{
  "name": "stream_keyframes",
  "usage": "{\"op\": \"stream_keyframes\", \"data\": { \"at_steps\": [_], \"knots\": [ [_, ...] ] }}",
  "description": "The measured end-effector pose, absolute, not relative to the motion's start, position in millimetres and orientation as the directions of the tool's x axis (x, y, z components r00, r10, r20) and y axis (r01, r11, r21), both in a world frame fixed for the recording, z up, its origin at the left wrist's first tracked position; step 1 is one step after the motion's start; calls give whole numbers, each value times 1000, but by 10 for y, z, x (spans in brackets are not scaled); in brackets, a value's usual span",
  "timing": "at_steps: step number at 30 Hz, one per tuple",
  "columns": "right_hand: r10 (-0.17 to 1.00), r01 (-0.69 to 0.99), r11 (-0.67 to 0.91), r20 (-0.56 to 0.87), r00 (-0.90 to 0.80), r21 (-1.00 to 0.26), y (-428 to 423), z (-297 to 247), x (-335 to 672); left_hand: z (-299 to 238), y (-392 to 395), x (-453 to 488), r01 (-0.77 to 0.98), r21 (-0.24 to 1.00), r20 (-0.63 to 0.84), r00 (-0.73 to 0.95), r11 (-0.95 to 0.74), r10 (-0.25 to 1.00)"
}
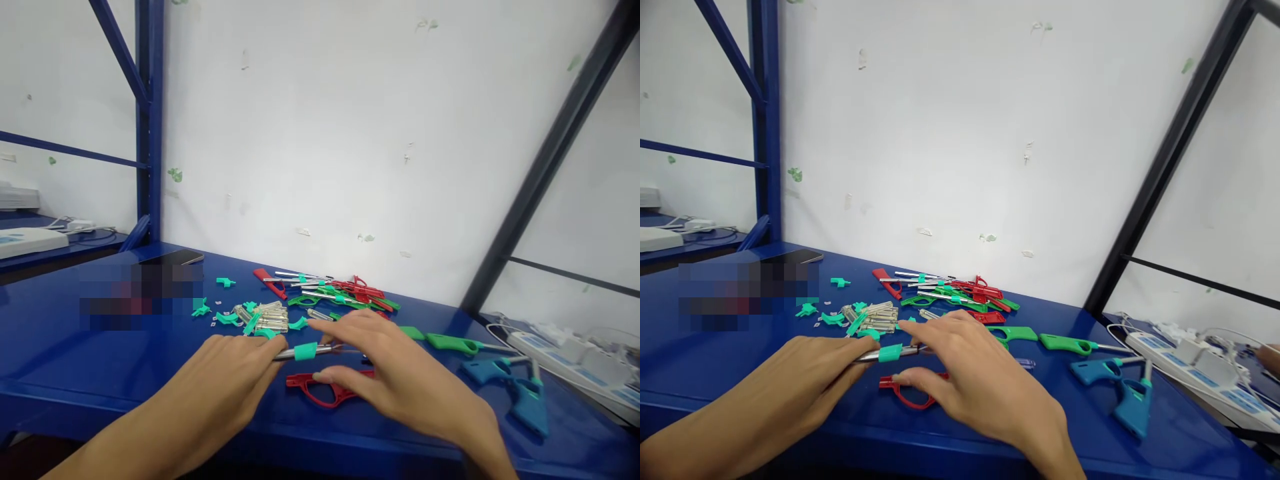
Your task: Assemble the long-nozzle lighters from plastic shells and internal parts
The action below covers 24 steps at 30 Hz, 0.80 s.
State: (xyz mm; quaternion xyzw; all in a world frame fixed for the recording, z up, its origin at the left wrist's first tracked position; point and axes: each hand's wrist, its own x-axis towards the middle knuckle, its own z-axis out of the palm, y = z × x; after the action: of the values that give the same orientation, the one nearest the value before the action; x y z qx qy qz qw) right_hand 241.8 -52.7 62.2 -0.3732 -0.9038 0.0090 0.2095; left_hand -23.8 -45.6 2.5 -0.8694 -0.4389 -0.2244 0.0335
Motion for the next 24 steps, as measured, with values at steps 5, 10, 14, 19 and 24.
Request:
{"op": "stream_keyframes", "data": {
  "at_steps": [5, 10, 14, 19, 24],
  "knots": [
    [744, 671, 668, 293, -600, -323, -499, 512, 2464, 1, -456, -360, 750, 289, 336, 502, -594, 797],
    [722, 618, 687, 261, -641, -383, -511, 583, 2405, -15, -505, -382, 661, 423, 245, 575, -620, 781],
    [704, 599, 700, 238, -669, -388, -539, 643, 2377, -32, -534, -351, 618, 408, 282, 615, -673, 736],
    [734, 621, 670, 240, -635, -406, -513, 618, 2398, -69, -458, -349, 591, 348, 405, 606, -728, 685],
    [752, 652, 647, 187, -633, -395, -392, 547, 2395, -74, -370, -369, 623, 320, 392, 598, -713, 699]
  ]
}}
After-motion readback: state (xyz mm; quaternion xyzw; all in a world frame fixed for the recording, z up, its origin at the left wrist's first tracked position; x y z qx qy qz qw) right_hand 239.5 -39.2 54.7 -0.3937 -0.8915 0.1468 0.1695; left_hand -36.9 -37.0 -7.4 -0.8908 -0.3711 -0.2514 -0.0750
